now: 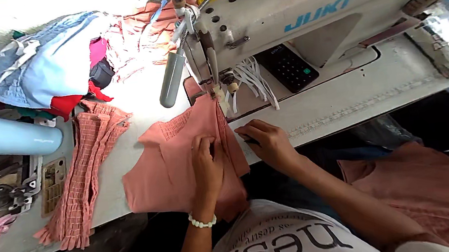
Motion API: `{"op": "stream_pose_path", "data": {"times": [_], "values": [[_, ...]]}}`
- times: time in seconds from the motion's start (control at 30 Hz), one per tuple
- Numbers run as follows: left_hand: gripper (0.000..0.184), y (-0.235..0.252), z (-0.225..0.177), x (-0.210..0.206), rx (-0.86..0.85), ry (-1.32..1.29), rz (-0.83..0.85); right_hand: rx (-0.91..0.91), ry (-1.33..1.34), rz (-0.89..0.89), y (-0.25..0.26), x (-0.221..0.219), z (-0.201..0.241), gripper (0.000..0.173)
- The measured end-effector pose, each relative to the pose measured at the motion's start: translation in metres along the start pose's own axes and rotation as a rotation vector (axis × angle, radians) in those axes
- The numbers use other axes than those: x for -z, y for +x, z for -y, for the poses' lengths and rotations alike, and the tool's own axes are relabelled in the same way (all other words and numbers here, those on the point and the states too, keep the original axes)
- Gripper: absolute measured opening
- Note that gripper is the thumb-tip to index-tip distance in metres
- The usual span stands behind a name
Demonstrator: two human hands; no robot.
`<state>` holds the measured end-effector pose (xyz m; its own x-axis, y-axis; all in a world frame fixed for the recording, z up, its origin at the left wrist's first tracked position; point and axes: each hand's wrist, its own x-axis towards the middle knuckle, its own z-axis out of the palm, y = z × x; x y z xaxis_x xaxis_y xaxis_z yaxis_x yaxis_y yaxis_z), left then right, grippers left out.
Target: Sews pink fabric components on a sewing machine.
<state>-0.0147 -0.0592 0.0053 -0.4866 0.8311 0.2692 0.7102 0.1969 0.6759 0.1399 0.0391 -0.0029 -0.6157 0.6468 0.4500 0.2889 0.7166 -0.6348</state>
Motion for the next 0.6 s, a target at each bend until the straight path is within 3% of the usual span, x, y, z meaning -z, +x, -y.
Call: {"op": "stream_pose_path", "data": {"times": [0.27,0.6], "values": [[0.021,0.002,0.005,0.002,0.021,-0.092,-0.012,-0.411,0.015,0.364,0.023,-0.013,0.053,0.027],[0.02,0.002,0.003,0.006,0.035,-0.166,-0.018,-0.686,0.605,0.231,0.027,-0.013,0.04,0.015]]}}
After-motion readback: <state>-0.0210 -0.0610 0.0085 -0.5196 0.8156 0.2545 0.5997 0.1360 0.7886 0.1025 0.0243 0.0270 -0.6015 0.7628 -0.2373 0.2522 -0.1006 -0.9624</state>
